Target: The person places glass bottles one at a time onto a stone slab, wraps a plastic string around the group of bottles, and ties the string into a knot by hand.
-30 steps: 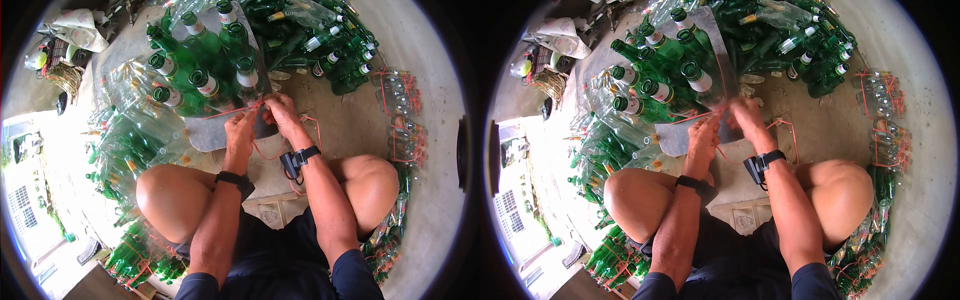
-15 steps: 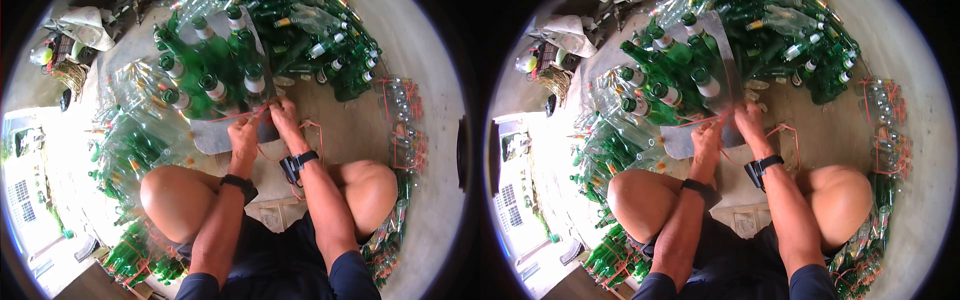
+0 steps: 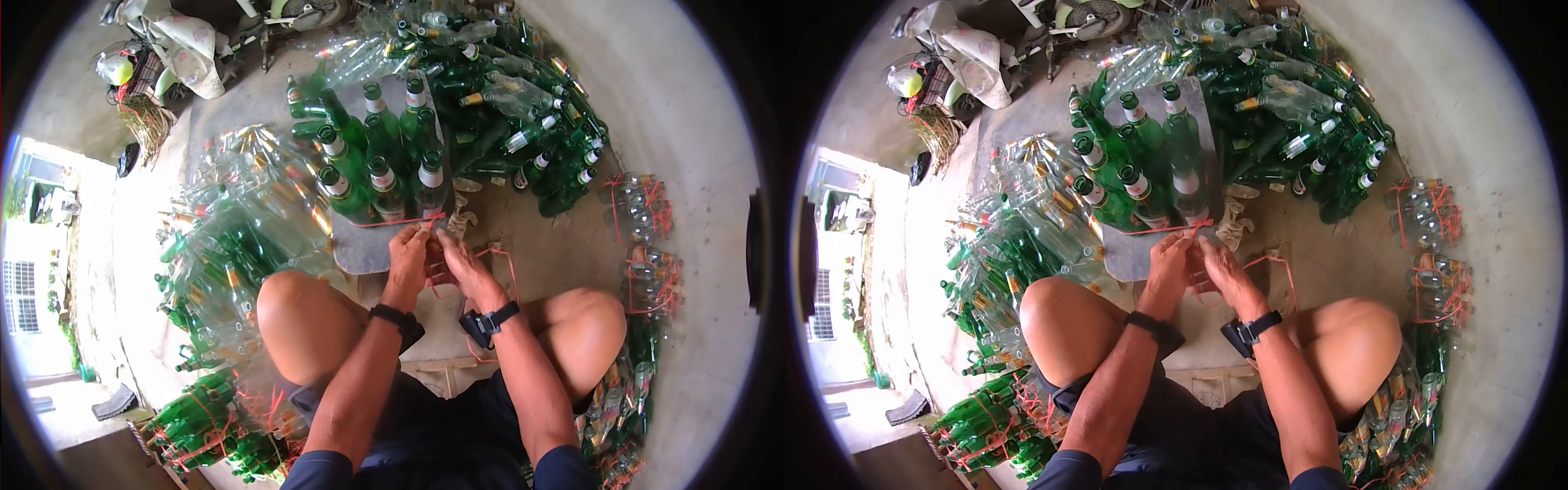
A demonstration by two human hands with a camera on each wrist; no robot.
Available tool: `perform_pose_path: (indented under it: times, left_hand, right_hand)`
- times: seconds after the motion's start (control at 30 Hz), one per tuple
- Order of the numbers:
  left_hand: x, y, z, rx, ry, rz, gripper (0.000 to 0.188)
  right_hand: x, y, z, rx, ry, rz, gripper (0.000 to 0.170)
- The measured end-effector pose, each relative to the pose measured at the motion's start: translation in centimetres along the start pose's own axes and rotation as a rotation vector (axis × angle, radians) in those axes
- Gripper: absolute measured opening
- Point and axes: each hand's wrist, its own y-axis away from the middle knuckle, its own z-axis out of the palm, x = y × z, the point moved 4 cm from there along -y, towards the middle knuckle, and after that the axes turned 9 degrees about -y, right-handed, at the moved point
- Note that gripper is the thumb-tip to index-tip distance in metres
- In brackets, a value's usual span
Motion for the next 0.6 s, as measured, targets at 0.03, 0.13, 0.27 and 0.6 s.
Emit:
perform_pose_path:
  times: [0.03,0.13,0.27,0.6]
  left_hand:
    - [0.3,0.5,0.2,0.007,0.033,-0.024,0.015]
    - [0.5,0.6,0.0,-0.032,0.048,0.022,0.015]
    - [0.7,0.9,0.1,-0.070,0.005,0.080,0.016]
    - [6.5,4.5,2.4,-0.109,-0.111,0.152,0.024]
  right_hand:
    - [0.1,0.6,-0.1,-0.027,0.037,0.054,0.057]
    - [-1.6,2.3,-0.6,-0.004,0.255,0.105,0.049]
    - [-2.8,1.6,-1.7,0.002,0.912,-0.339,0.046]
    - [-14.3,8.4,1.0,0.078,1.306,-0.725,0.023]
